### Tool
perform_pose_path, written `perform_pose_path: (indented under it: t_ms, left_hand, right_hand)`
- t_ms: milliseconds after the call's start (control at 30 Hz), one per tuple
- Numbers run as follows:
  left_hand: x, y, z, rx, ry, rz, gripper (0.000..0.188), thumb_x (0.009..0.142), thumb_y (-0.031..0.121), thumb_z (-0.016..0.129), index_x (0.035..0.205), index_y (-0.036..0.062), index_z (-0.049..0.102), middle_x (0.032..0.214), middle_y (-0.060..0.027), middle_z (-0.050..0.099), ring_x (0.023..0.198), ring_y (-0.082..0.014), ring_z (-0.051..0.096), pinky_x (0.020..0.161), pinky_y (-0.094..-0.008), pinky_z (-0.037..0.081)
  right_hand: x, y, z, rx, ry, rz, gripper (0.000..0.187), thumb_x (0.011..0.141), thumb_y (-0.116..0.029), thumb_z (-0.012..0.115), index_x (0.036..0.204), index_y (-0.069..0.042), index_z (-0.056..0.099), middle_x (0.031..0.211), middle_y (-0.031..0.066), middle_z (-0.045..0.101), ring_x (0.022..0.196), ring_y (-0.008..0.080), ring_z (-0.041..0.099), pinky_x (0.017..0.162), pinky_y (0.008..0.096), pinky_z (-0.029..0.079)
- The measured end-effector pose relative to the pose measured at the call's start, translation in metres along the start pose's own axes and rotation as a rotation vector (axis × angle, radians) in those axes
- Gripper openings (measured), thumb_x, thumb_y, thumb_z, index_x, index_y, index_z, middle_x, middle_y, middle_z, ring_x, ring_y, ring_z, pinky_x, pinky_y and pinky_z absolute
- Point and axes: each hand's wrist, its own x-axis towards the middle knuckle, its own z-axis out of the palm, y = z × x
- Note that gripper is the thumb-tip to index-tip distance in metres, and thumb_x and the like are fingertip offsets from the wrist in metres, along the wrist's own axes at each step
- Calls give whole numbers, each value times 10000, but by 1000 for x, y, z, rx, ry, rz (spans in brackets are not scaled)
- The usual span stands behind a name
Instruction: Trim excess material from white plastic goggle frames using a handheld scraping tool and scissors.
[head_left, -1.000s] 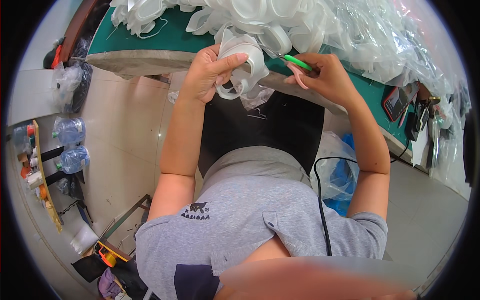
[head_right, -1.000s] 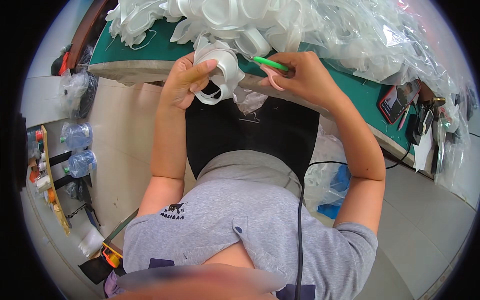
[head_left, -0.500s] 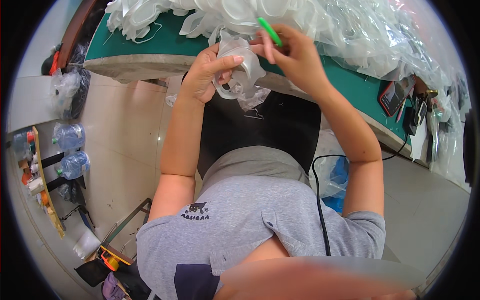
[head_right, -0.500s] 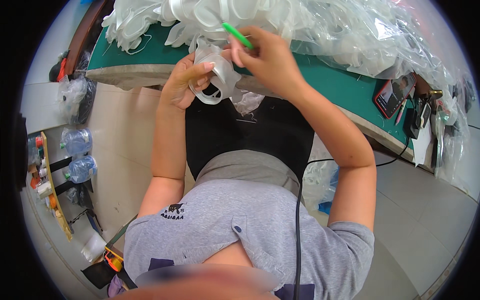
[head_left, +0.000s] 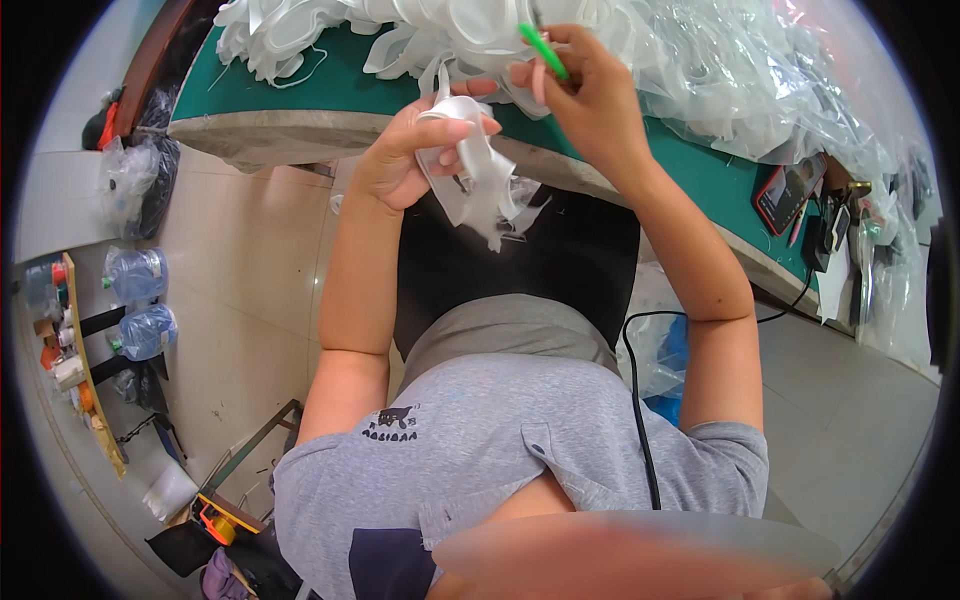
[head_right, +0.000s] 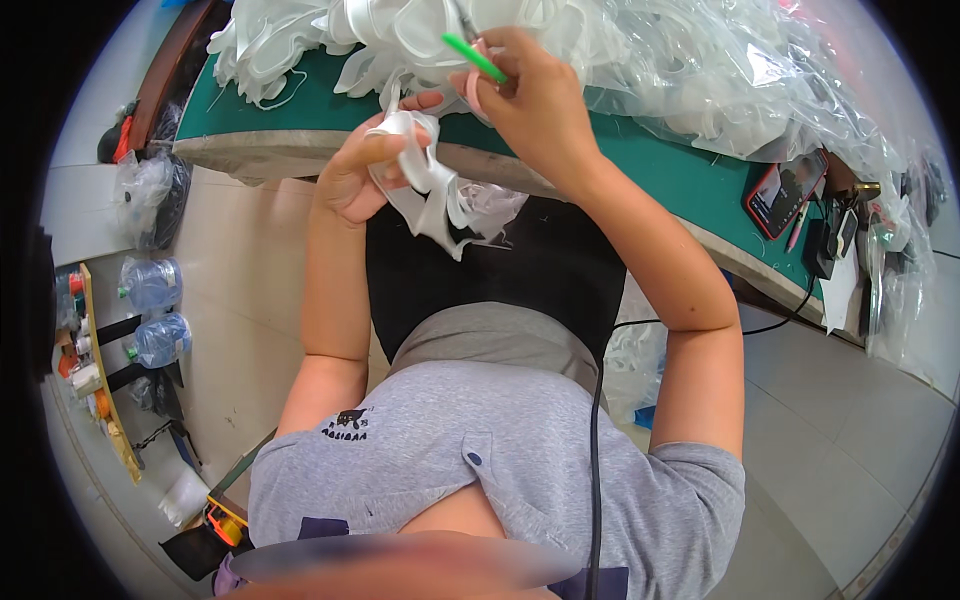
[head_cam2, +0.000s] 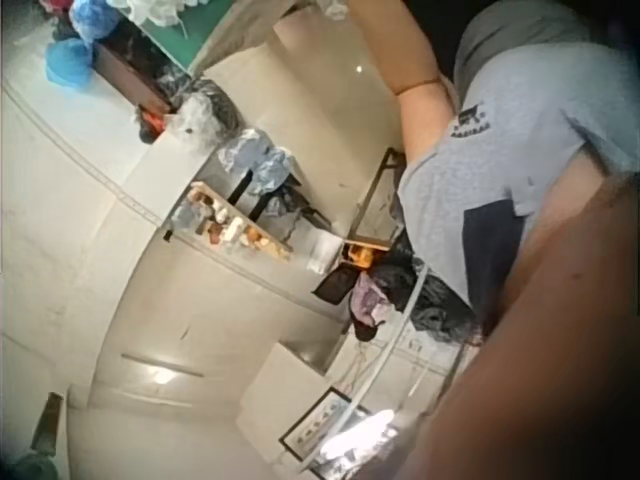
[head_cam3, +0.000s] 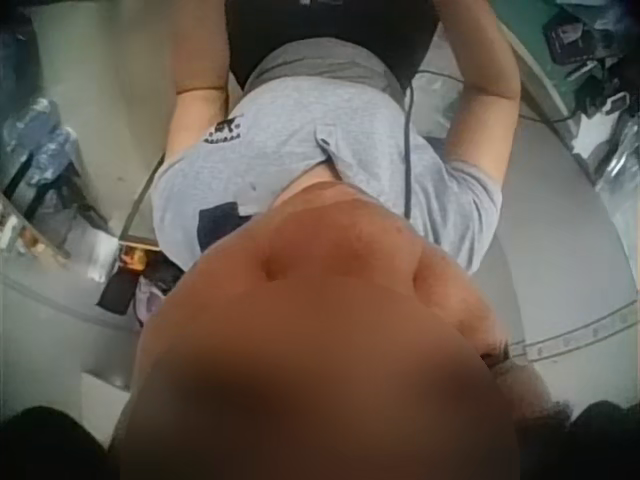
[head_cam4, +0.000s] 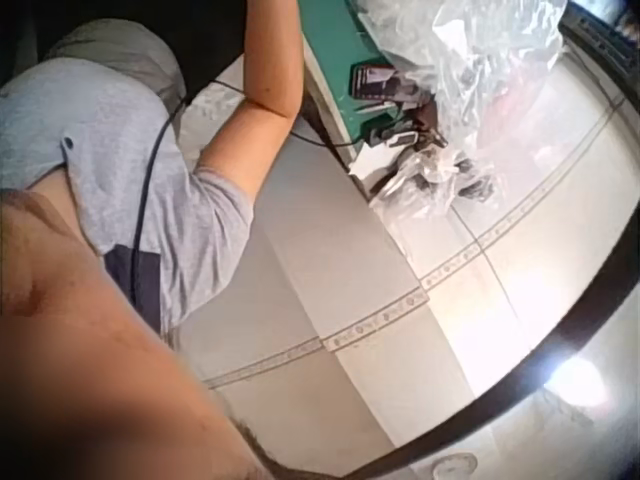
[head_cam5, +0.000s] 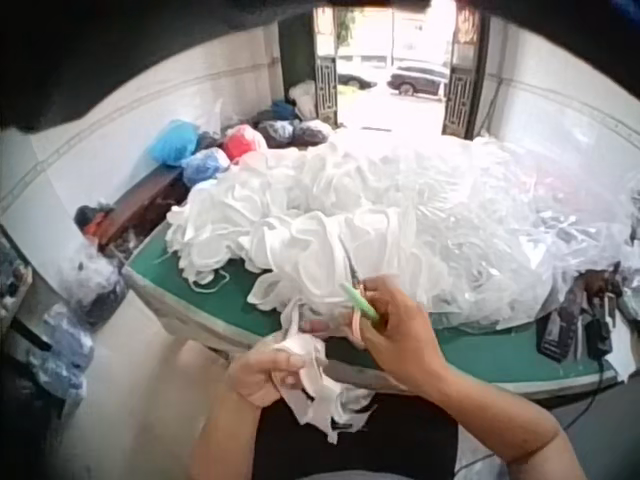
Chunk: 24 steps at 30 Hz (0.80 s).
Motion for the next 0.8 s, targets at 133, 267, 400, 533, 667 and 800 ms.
perform_pose_path:
  t_ms: [133,267,400,533,667,800]
  left_hand:
    - [3,-4,10,366,162,68,685,702,138,735,1272,-41,400,954,-136,649,587,-56,469,519,-184,366]
    - [7,-8,15,482,198,152,654,694,136,745,1246,-14,428,917,-84,642,605,-53,489,529,-187,377]
    - [12,-7,6,29,142,106,326,857,140,629,1134,-20,568,972,-71,636,862,-141,609,708,-262,490]
    - [12,-9,-16,189,365,146,312,856,117,628,1133,-12,565,1009,-95,639,918,-174,625,815,-303,503]
    - [13,0,-15,127,397,85,294,868,140,627,1119,1,562,1039,-92,640,920,-165,628,802,-311,516]
    - [18,-5,1,190,337,39,352,894,229,613,1136,-17,542,1009,-82,645,885,-156,628,749,-295,509]
  right_hand:
    - [-7,-14,-5,172,-91,-7,237,860,-63,631,1071,5,546,823,48,666,803,71,618,705,214,491]
    - [-9,-12,7,44,-182,8,212,859,-43,628,1056,9,566,857,55,659,800,68,608,706,203,479]
    - [-10,-7,6,175,-182,-20,215,856,-20,622,1061,18,567,878,61,657,782,69,601,676,201,487]
    - [-11,-10,11,73,-127,-93,182,825,-79,656,982,-2,607,710,18,578,597,52,484,550,223,418]
    - [-15,-16,-2,79,-36,-148,216,775,-171,681,890,-1,614,691,141,625,607,242,612,591,329,478]
    - [-18,-11,-8,195,-45,-124,211,785,-181,679,877,-2,618,683,125,624,599,210,601,579,318,467]
